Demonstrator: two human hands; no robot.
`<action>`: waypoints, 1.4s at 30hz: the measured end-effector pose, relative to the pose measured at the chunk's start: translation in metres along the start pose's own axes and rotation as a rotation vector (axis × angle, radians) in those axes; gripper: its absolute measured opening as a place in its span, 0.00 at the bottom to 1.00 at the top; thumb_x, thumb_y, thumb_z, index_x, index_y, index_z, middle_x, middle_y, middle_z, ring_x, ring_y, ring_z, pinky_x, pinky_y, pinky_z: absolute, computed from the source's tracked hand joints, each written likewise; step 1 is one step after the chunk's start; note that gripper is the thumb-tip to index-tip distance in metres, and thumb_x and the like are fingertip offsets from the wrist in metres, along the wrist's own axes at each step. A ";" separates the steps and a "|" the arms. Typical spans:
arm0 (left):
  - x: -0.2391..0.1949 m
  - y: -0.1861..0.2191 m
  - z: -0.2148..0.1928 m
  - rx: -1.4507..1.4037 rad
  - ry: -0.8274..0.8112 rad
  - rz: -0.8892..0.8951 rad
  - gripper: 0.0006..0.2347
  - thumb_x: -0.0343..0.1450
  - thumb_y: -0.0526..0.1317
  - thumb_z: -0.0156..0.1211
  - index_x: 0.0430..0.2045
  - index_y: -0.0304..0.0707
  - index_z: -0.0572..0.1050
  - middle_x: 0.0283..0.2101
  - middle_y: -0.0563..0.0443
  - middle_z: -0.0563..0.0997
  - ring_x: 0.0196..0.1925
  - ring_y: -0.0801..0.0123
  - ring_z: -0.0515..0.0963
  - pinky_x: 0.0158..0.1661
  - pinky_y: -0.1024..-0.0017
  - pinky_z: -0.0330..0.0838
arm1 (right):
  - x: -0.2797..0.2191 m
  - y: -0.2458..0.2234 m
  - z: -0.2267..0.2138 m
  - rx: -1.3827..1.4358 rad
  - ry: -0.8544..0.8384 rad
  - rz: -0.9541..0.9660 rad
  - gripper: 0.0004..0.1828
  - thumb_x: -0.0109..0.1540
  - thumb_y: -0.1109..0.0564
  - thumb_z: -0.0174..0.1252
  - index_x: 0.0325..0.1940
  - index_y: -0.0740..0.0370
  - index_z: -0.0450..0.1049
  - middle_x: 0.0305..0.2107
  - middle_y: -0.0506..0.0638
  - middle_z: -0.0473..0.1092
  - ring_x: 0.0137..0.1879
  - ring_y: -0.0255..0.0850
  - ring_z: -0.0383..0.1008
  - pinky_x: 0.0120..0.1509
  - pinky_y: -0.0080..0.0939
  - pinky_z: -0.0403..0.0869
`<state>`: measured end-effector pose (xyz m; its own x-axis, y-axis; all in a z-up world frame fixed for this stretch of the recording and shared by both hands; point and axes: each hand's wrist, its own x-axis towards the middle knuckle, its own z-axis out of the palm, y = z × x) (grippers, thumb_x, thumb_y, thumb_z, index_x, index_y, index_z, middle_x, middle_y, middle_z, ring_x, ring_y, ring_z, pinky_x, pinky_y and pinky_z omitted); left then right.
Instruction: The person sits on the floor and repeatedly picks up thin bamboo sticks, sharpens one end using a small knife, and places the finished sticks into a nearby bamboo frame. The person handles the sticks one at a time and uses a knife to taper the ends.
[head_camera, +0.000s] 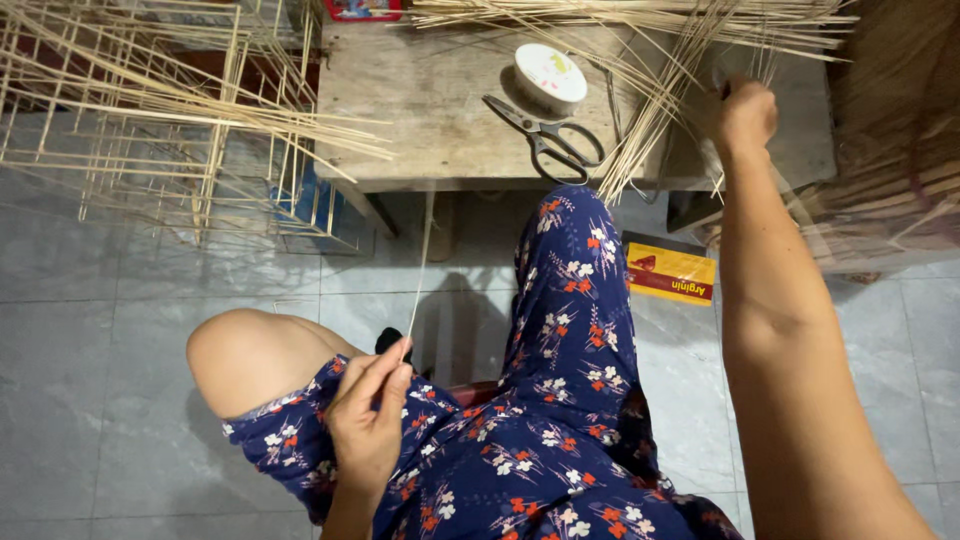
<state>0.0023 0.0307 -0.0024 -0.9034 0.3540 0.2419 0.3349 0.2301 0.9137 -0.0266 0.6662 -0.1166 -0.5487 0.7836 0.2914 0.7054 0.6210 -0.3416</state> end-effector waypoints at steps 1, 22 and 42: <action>0.001 -0.001 0.003 0.022 -0.019 -0.056 0.11 0.73 0.31 0.60 0.50 0.34 0.80 0.36 0.54 0.79 0.35 0.79 0.77 0.37 0.81 0.71 | -0.001 -0.003 0.000 0.024 0.032 -0.034 0.11 0.59 0.52 0.64 0.41 0.59 0.79 0.36 0.67 0.75 0.42 0.65 0.75 0.43 0.59 0.73; 0.043 0.055 0.031 0.229 -0.117 0.344 0.15 0.69 0.33 0.65 0.51 0.32 0.79 0.49 0.42 0.79 0.50 0.53 0.78 0.50 0.63 0.73 | -0.224 -0.148 -0.183 0.573 -0.183 -0.918 0.10 0.53 0.69 0.61 0.35 0.61 0.71 0.45 0.53 0.76 0.50 0.47 0.76 0.52 0.43 0.75; 0.032 -0.029 0.008 0.117 -0.022 -0.041 0.09 0.72 0.32 0.59 0.45 0.37 0.81 0.47 0.48 0.82 0.42 0.67 0.84 0.36 0.74 0.77 | -0.015 0.046 0.011 -0.032 -0.020 0.161 0.13 0.55 0.54 0.66 0.42 0.56 0.82 0.35 0.65 0.75 0.41 0.64 0.76 0.42 0.59 0.73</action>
<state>-0.0338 0.0430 -0.0238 -0.9113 0.3620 0.1963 0.3277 0.3489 0.8780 0.0091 0.6836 -0.1466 -0.4361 0.8733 0.2173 0.7986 0.4869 -0.3537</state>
